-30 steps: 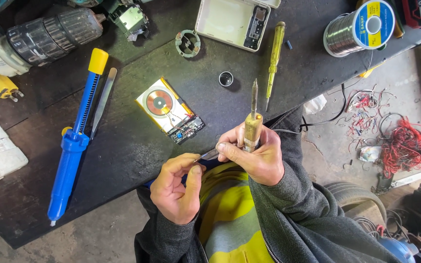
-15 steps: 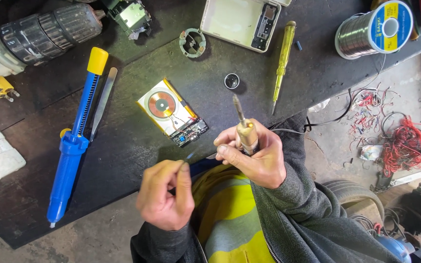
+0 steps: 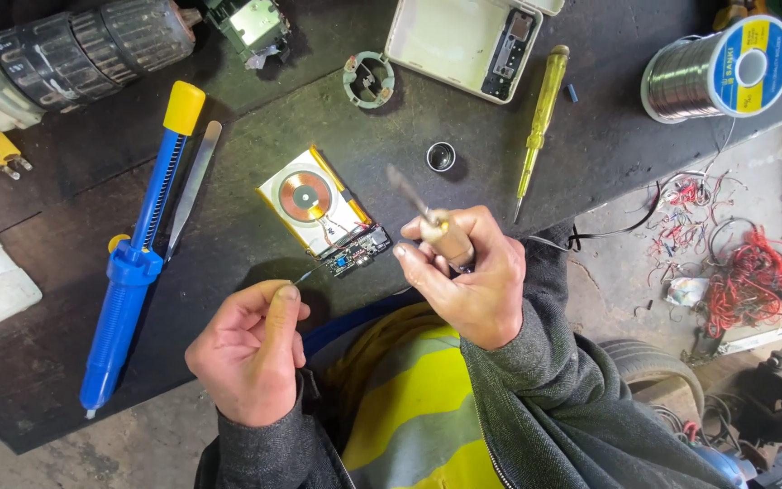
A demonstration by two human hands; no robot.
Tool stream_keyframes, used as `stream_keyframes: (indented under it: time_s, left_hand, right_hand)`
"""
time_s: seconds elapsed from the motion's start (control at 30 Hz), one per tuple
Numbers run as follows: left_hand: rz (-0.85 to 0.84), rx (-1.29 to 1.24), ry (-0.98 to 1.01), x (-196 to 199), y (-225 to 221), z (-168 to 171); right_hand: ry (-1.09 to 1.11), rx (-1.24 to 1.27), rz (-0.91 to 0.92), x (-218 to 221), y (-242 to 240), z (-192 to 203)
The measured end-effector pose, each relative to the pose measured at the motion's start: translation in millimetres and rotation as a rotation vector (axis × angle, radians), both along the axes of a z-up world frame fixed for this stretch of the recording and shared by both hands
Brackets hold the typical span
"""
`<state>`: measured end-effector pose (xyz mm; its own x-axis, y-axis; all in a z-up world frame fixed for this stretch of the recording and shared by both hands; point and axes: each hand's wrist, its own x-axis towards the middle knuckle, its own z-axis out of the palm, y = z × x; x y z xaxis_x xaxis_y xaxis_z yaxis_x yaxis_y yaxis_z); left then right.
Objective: Soldering electrical connections and wires onto a battery PCB and wireless charging coil assembly.
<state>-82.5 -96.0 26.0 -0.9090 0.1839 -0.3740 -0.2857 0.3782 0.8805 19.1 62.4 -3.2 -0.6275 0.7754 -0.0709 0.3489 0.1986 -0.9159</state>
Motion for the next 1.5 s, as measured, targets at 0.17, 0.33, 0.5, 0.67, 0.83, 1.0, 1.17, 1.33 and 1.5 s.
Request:
stream_keyframes:
  time_s: [0.17, 0.33, 0.5, 0.67, 0.83, 1.0, 1.17, 1.33, 1.5]
  left_hand:
    - [0.090, -0.037, -0.072, 5.2, 12.8, 3.3]
    - [0.217, -0.044, -0.072, 15.7, 25.3, -1.1]
    - [0.308, -0.037, -0.009, 26.8, 34.0, -6.6]
    - [0.321, -0.038, 0.101, 37.2, 40.0, -11.0]
    - [0.303, -0.031, 0.172, 40.2, 43.3, -11.8]
    - [0.278, -0.009, 0.103, 36.2, 40.3, -11.6]
    - [0.279, -0.021, 0.118, 36.5, 37.7, -13.2]
    - [0.257, -0.003, 0.142, 37.1, 37.8, -12.7]
    - [0.215, 0.003, 0.117, 32.8, 40.5, -9.7]
  right_hand:
    - [-0.032, 0.010, 0.056, -3.0, 6.5, 2.9]
    - [-0.073, 0.019, 0.107, -2.1, 13.3, 1.4]
    - [-0.071, 0.015, 0.122, -0.8, 17.9, 0.0]
    - [-0.022, 0.012, 0.177, 0.0, 21.0, -3.5]
    - [-0.021, -0.017, 0.205, -1.0, 23.5, -0.7]
    - [-0.028, -0.020, 0.207, -0.6, 23.1, -1.5]
    - [-0.032, -0.058, 0.206, -0.5, 23.1, -0.4]
    - [-0.027, -0.031, 0.210, -2.2, 21.8, -1.0]
    - [-0.034, -0.022, 0.208, -2.1, 21.0, -2.8]
